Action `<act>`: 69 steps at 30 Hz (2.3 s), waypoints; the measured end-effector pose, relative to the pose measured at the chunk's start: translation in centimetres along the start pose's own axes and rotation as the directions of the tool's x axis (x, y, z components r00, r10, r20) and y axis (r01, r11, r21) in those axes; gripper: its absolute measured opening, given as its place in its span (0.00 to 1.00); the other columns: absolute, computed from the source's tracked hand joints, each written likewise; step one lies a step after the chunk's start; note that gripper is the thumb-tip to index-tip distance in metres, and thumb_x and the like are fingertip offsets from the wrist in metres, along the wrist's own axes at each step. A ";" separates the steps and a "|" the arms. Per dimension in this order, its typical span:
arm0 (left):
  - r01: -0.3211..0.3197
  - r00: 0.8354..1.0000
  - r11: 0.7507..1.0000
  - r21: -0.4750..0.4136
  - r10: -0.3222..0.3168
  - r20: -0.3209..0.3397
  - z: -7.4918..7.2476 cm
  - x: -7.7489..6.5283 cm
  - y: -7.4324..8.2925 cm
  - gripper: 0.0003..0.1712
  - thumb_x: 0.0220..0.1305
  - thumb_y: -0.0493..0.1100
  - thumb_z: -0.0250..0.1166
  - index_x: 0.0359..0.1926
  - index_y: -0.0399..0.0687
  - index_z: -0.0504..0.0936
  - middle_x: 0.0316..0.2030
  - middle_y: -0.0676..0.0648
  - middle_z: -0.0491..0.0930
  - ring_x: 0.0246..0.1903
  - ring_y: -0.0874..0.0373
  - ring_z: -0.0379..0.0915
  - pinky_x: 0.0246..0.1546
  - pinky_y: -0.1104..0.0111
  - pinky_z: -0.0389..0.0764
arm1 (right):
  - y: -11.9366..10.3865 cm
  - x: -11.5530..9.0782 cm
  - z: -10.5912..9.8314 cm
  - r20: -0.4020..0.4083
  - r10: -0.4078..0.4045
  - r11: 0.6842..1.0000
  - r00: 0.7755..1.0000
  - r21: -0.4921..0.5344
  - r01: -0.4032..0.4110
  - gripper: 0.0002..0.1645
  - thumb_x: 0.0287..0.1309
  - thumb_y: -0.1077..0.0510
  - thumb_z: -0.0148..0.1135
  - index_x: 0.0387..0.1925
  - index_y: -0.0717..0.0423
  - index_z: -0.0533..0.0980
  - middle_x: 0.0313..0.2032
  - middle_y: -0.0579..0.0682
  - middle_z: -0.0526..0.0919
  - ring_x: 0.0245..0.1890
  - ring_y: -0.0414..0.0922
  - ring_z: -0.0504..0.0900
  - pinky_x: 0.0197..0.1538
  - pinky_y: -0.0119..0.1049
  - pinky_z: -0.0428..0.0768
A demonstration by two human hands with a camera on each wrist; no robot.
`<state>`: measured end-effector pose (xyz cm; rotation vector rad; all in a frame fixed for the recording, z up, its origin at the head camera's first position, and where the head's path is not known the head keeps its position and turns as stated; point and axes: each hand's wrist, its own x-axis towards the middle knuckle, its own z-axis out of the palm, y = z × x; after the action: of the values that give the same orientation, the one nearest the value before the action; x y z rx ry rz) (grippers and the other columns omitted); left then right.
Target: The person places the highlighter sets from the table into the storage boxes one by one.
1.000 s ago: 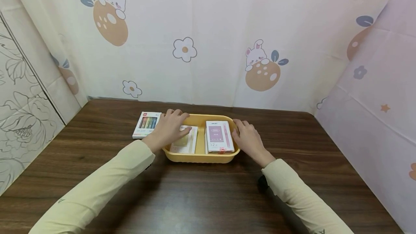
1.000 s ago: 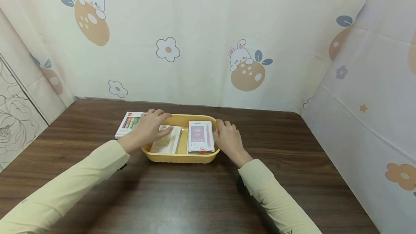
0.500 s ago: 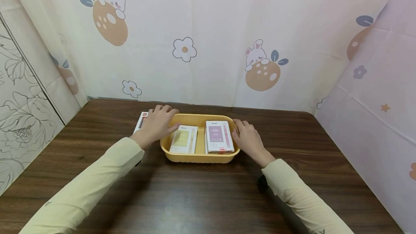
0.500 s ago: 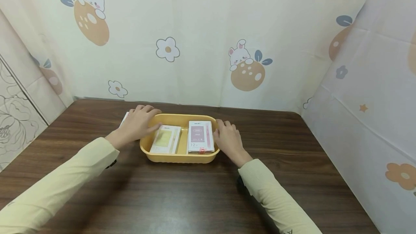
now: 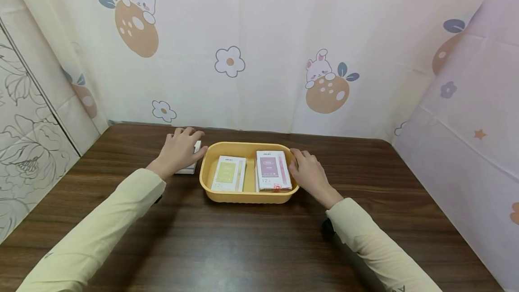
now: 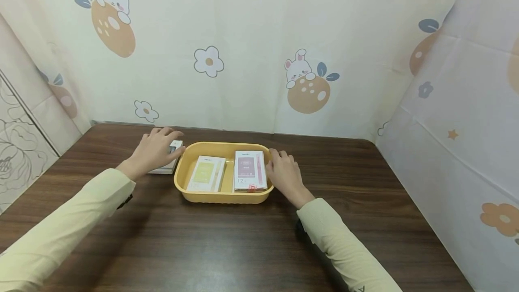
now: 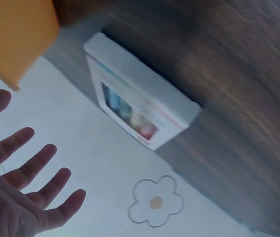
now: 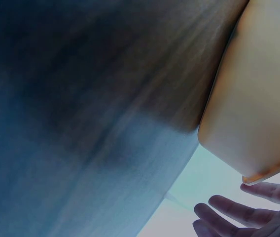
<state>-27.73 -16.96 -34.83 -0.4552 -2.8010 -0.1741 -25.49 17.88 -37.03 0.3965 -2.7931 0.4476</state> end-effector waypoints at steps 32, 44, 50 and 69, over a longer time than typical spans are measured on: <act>0.086 0.977 0.996 0.005 -0.085 0.195 3.4 -1.4 -2.6 0.33 0.60 0.58 0.56 0.61 0.46 0.66 0.56 0.32 0.65 0.53 0.30 0.62 0.43 0.39 0.69 | 0.0 -0.1 0.0 -0.002 0.008 1.000 1.000 0.000 -0.008 0.24 0.60 0.57 0.49 0.57 0.58 0.69 0.46 0.62 0.77 0.37 0.54 0.77 0.34 0.47 0.77; 0.066 0.979 0.998 -0.018 -0.062 0.196 4.2 -1.5 -2.8 0.33 0.61 0.57 0.55 0.63 0.45 0.65 0.59 0.33 0.63 0.53 0.30 0.60 0.41 0.39 0.70 | -0.1 -0.1 0.0 0.001 0.012 1.000 1.000 -0.001 -0.012 0.24 0.59 0.57 0.50 0.57 0.58 0.69 0.46 0.62 0.77 0.38 0.54 0.77 0.35 0.48 0.78; 0.064 0.980 0.997 -0.040 -0.055 0.192 4.5 -1.4 -2.8 0.33 0.61 0.56 0.55 0.62 0.44 0.65 0.59 0.32 0.62 0.53 0.28 0.59 0.41 0.39 0.70 | -0.1 -0.1 0.0 0.009 0.020 1.000 1.000 -0.007 -0.020 0.24 0.60 0.56 0.50 0.58 0.57 0.68 0.47 0.62 0.77 0.40 0.54 0.77 0.37 0.49 0.78; 0.118 0.972 0.990 -0.072 -0.100 0.215 4.5 -1.2 -2.7 0.32 0.58 0.53 0.57 0.61 0.43 0.66 0.59 0.31 0.62 0.53 0.28 0.58 0.38 0.39 0.71 | -0.2 -0.2 -0.1 0.012 0.017 1.000 1.000 -0.014 -0.016 0.24 0.60 0.57 0.50 0.58 0.58 0.69 0.46 0.62 0.77 0.38 0.53 0.77 0.35 0.48 0.78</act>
<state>-28.79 -19.08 -39.66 -0.3579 -3.0390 -0.2841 -25.25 17.81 -36.96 0.3746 -2.8119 0.4304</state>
